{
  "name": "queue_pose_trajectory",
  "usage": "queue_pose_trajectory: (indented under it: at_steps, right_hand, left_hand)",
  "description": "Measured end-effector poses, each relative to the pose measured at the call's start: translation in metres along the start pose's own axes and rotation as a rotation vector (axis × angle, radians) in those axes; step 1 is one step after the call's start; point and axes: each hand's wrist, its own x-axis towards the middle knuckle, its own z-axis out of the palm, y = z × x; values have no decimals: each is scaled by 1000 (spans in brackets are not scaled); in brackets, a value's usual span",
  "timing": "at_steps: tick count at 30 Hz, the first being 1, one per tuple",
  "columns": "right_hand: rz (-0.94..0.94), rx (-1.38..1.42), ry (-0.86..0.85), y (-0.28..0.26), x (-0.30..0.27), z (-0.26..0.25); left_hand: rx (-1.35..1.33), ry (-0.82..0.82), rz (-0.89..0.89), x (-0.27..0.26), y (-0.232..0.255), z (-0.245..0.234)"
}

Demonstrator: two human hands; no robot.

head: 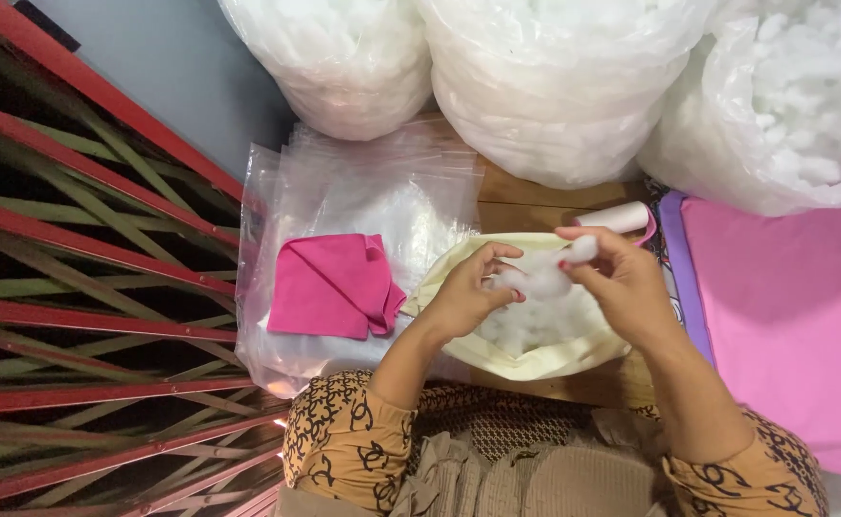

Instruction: Stuffing a white fabric pillowcase with loose fiberfill from large bags.

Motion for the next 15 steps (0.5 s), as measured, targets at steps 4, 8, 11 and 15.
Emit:
queue_pose_trajectory:
  at_steps: [4, 8, 11, 15]
  right_hand:
    - [102, 290, 132, -12, 4, -26]
    - [130, 207, 152, -5, 9, -26]
    - [-40, -601, 83, 21, 9, 0]
    - [-162, -979, -98, 74, 19, 26]
  left_hand:
    - [195, 157, 104, -9, 17, -3]
    - [924, 389, 451, -10, 15, 13]
    - [1368, 183, 352, 2, -28, 22]
    - [1473, -2, 34, 11, -66, 16]
